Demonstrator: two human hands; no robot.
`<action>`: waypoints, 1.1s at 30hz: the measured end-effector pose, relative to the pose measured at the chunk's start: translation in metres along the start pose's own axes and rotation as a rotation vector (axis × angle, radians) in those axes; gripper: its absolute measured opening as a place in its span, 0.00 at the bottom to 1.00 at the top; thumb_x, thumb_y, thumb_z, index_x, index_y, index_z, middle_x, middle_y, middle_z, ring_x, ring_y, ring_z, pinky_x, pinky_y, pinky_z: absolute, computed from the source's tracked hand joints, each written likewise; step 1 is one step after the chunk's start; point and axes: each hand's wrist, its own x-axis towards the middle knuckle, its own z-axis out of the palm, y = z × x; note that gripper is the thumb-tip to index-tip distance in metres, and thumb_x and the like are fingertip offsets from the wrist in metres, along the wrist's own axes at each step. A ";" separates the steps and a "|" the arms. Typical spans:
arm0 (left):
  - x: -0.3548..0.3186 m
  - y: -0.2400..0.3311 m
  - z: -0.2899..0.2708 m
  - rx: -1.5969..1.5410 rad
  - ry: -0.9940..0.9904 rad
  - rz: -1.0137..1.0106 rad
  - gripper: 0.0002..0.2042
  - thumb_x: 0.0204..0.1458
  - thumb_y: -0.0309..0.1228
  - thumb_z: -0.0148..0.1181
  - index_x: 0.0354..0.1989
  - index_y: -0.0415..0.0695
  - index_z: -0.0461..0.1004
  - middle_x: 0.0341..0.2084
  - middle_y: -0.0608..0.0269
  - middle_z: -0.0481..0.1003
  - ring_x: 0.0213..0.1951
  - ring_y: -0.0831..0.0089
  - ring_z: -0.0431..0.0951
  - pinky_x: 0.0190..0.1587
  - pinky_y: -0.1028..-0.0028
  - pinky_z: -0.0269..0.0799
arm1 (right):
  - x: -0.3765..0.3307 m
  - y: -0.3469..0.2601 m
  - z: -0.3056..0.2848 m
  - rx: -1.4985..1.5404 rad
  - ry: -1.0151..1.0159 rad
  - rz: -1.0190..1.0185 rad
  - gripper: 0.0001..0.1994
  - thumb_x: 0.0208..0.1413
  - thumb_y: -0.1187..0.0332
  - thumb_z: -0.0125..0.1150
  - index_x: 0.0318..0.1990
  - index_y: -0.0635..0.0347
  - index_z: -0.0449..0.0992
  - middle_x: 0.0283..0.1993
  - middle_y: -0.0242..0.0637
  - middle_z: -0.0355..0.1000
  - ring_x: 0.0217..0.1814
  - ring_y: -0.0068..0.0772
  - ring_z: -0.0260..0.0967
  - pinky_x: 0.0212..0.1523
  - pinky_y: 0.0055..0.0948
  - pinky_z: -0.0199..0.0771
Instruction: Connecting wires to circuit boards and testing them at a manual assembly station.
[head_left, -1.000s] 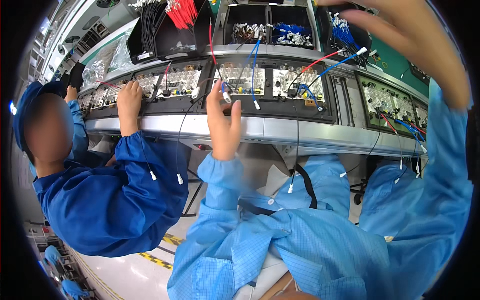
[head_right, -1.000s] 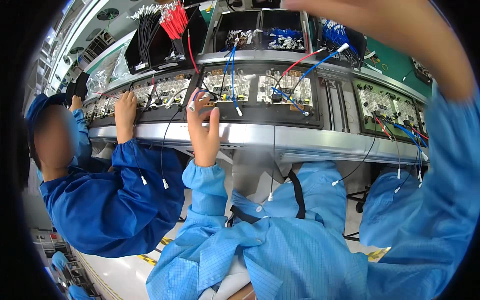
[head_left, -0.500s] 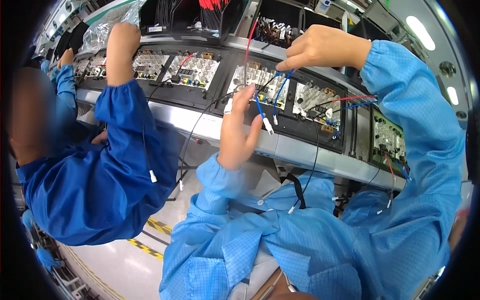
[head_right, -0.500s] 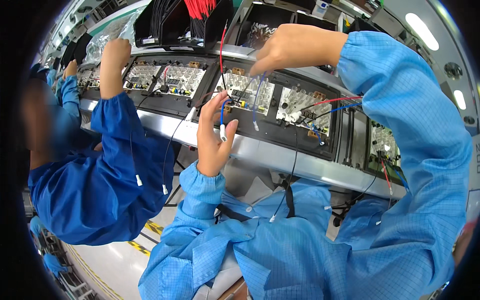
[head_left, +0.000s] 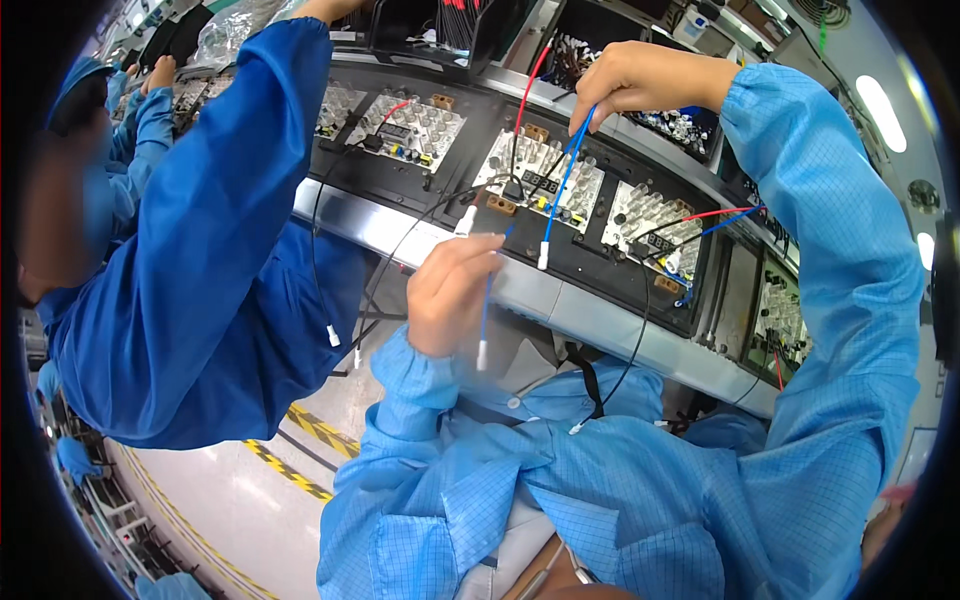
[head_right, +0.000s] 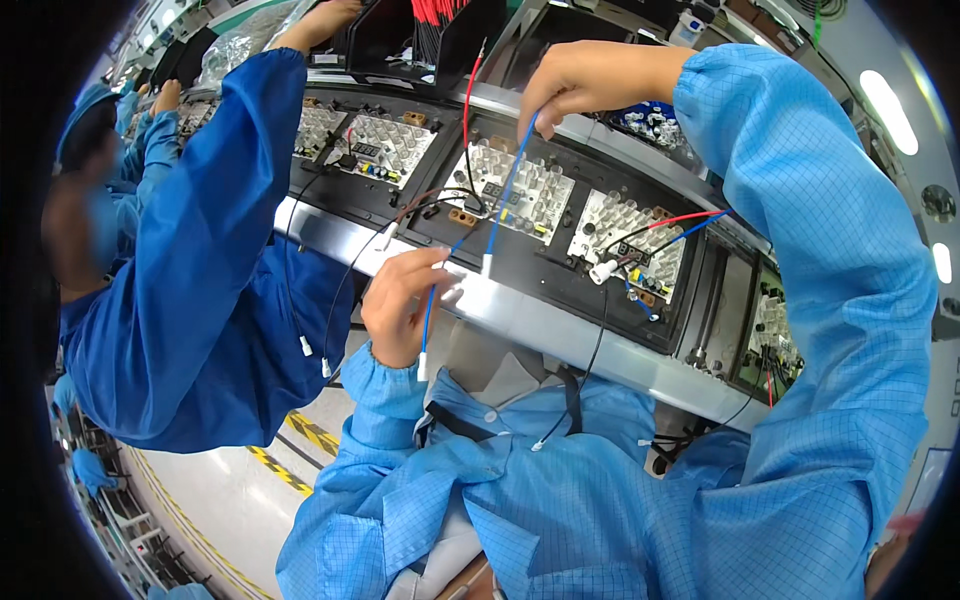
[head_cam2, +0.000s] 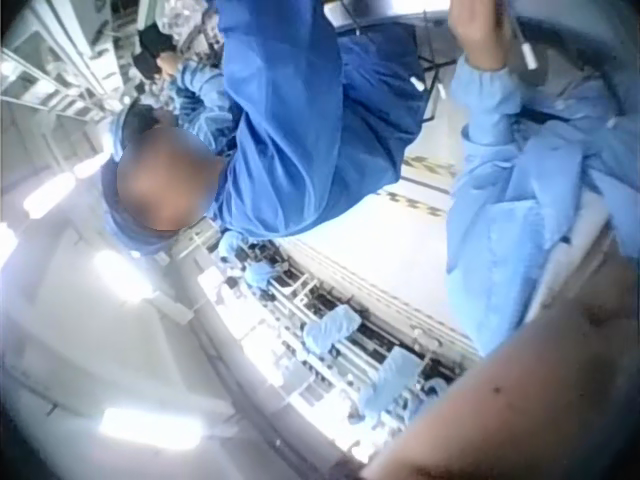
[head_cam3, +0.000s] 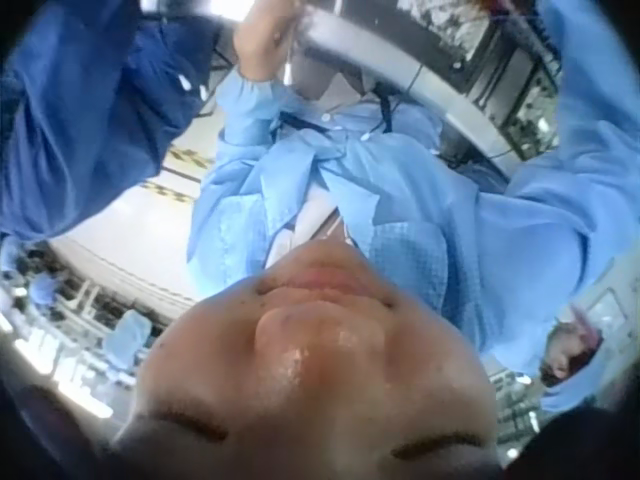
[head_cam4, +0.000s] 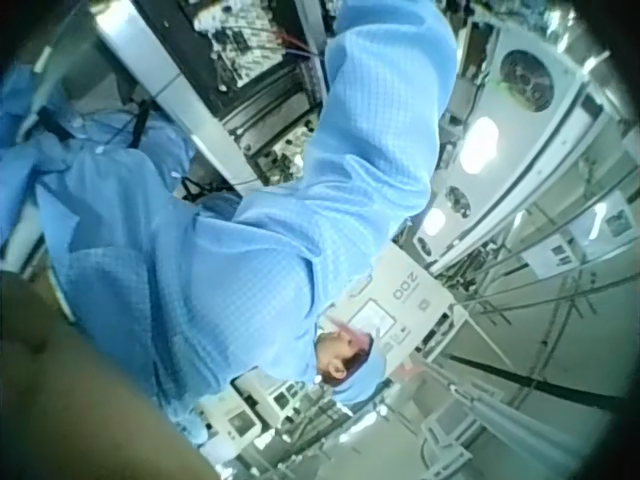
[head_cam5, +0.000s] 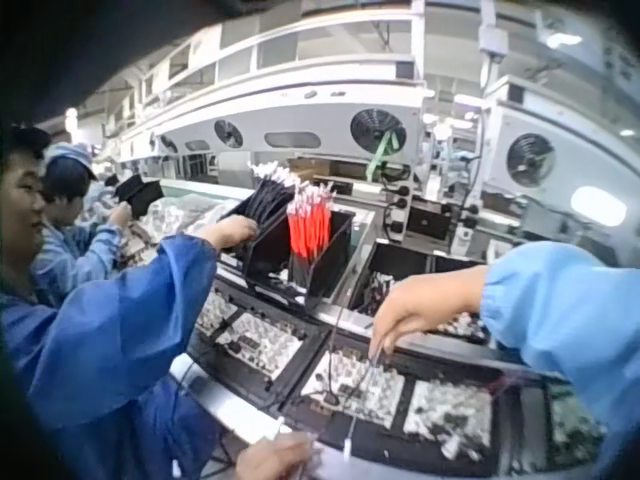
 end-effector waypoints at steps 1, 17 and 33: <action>-0.003 0.000 -0.001 0.004 0.002 -0.001 0.13 0.35 0.14 0.65 0.31 0.38 0.74 0.35 0.52 0.79 0.37 0.57 0.79 0.38 0.68 0.75 | 0.000 0.003 0.001 0.081 -0.015 0.042 0.08 0.55 0.73 0.58 0.41 0.62 0.79 0.32 0.40 0.76 0.36 0.38 0.73 0.38 0.34 0.71; 0.025 0.042 0.028 -0.013 -0.137 -0.183 0.19 0.42 0.20 0.67 0.46 0.45 0.78 0.36 0.62 0.73 0.30 0.68 0.77 0.32 0.71 0.76 | 0.015 -0.064 -0.016 -0.237 0.009 0.079 0.07 0.51 0.68 0.62 0.38 0.55 0.77 0.29 0.37 0.75 0.32 0.41 0.73 0.33 0.38 0.70; 0.047 0.027 0.053 -0.010 -0.156 -0.197 0.18 0.46 0.13 0.57 0.46 0.43 0.76 0.32 0.57 0.71 0.29 0.64 0.75 0.31 0.71 0.71 | 0.033 -0.066 -0.022 -0.015 0.164 0.033 0.07 0.49 0.71 0.59 0.34 0.64 0.78 0.26 0.41 0.77 0.28 0.34 0.76 0.32 0.31 0.74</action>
